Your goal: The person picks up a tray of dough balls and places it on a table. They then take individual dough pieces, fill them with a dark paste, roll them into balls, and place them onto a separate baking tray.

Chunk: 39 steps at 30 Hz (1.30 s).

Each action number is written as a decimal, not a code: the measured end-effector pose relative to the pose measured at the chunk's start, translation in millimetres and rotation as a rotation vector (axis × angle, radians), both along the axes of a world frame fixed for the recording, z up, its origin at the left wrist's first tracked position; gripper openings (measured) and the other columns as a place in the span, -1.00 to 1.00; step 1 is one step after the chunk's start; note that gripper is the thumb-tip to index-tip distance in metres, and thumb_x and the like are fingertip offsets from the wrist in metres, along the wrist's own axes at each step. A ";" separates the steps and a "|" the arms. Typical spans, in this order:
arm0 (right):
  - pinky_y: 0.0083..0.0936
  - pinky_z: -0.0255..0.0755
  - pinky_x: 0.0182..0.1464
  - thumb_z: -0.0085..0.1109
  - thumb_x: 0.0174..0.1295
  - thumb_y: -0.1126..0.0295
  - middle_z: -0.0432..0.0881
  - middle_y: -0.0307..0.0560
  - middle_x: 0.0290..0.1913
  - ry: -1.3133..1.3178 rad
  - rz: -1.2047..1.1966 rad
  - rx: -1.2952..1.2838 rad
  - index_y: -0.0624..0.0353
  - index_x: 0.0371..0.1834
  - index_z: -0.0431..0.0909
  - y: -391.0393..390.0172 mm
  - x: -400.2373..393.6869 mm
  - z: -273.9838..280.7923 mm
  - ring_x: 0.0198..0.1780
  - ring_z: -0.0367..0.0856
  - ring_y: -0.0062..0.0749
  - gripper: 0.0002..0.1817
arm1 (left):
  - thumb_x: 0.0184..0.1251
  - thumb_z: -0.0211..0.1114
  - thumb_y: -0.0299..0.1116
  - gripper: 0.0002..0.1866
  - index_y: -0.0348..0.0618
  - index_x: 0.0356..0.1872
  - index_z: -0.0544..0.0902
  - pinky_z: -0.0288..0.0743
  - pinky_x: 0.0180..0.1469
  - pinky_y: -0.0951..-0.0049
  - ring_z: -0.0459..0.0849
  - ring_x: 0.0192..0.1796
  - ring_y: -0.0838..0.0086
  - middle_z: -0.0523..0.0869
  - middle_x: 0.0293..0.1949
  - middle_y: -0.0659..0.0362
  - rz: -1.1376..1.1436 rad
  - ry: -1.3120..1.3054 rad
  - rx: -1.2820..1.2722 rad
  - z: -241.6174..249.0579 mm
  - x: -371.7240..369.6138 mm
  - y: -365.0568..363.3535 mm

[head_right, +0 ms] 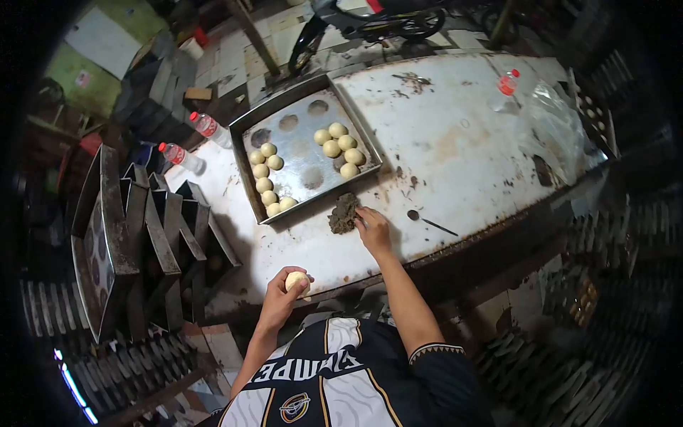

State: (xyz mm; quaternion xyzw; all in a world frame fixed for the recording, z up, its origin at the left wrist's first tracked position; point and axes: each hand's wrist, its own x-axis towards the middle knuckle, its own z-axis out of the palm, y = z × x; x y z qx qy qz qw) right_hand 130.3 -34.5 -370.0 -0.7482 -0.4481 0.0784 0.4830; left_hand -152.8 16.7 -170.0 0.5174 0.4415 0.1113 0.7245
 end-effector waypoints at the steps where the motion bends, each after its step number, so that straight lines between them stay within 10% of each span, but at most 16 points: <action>1: -0.11 0.63 0.24 0.43 0.25 0.53 0.81 0.17 0.07 -0.038 0.003 0.007 0.26 0.05 0.76 1.5 3.7 -1.4 0.14 0.76 0.11 -0.71 | 0.59 0.42 -0.28 -0.71 -0.16 0.17 0.64 0.61 0.02 0.52 0.73 0.00 0.58 0.83 -0.02 0.16 0.050 0.003 0.001 -6.5 -0.7 -3.9; 15: -0.27 0.70 0.13 0.47 0.27 0.52 0.84 0.07 0.01 -0.284 0.111 0.017 0.30 0.12 0.76 3.5 20.7 -4.8 0.03 0.82 -0.07 -0.66 | 0.64 0.36 -0.24 -0.67 -0.19 0.23 0.62 0.72 0.12 0.37 0.76 0.06 0.46 0.78 0.07 0.11 0.338 -0.057 -0.017 9.5 -2.3 7.9; 20: -0.60 0.62 -0.13 0.38 0.41 0.56 0.83 -0.15 -0.14 0.593 -0.290 0.139 0.39 0.06 0.77 3.9 6.6 10.4 -0.14 0.74 -0.62 -0.78 | 0.60 0.40 -0.30 -0.65 -0.22 0.24 0.63 0.73 0.09 0.42 0.77 0.01 0.49 0.78 -0.02 0.14 0.134 0.032 0.189 2.4 -23.9 31.9; 24: -0.64 0.59 -0.08 0.30 0.42 0.64 0.79 -0.13 0.03 0.802 0.117 0.374 0.38 0.21 0.70 22.3 -82.2 126.9 -0.07 0.72 -0.59 -0.69 | 0.53 0.47 -0.35 -0.69 -0.29 0.15 0.68 0.68 -0.10 0.42 0.77 -0.17 0.49 0.80 -0.12 0.15 0.227 -0.200 0.165 4.5 -31.3 36.4; 28: -0.29 0.68 0.19 0.37 0.31 0.67 0.82 0.09 0.04 -0.082 0.240 0.441 0.36 0.14 0.74 74.5 -194.5 211.9 0.11 0.82 -0.12 -0.68 | 0.65 0.33 -0.32 -0.72 -0.37 0.11 0.70 0.68 -0.06 0.40 0.79 -0.18 0.47 0.83 -0.15 0.13 0.287 -0.025 0.620 -2.8 -37.6 19.9; 31: -0.26 0.69 0.19 0.45 0.23 0.68 0.82 0.14 0.04 -0.186 0.251 0.496 0.35 0.06 0.76 95.2 -226.6 238.1 0.07 0.83 -0.05 -0.69 | 0.73 0.23 -0.25 -0.66 -0.39 0.15 0.71 0.67 0.02 0.43 0.77 -0.07 0.52 0.83 -0.12 0.12 0.494 -0.257 0.433 38.2 -79.9 27.1; 33: -0.25 0.69 0.18 0.47 0.21 0.69 0.82 0.13 0.05 0.219 0.263 0.641 0.34 0.04 0.76 98.1 -262.2 244.0 0.03 0.84 -0.07 -0.69 | 0.75 0.21 -0.13 -0.58 -0.35 0.23 0.68 0.65 0.10 0.45 0.76 0.04 0.54 0.83 0.01 0.09 0.499 -0.427 0.252 40.7 -109.7 35.7; 34: -0.24 0.70 0.17 0.48 0.19 0.70 0.82 0.13 0.05 0.431 0.255 0.685 0.34 0.03 0.76 87.1 -280.3 247.5 0.02 0.85 -0.09 -0.68 | 0.78 0.14 -0.04 -0.50 -0.31 0.35 0.58 0.66 0.20 0.37 0.77 0.14 0.46 0.78 0.16 0.05 0.549 -0.026 0.202 48.3 -120.0 35.0; 37: -0.28 0.72 0.02 0.52 0.15 0.68 0.85 0.04 -0.03 -0.193 0.507 0.415 0.30 -0.05 0.80 71.8 -286.0 269.1 -0.07 0.83 -0.11 -0.72 | 0.79 0.08 -0.03 -0.48 -0.31 0.40 0.49 0.60 0.42 0.19 0.68 0.36 0.29 0.66 0.33 0.00 0.521 -0.899 -0.304 23.6 -150.3 62.3; 39: -0.28 0.64 0.08 0.58 0.11 0.52 0.84 -0.01 -0.01 -0.250 0.554 0.225 0.19 0.01 0.84 64.5 -291.7 261.5 0.00 0.76 -0.02 -0.65 | 0.74 0.14 -0.23 -0.57 -0.17 0.46 0.43 0.56 0.39 0.33 0.60 0.36 0.42 0.59 0.32 0.08 0.303 -0.740 -0.106 44.4 -171.4 56.6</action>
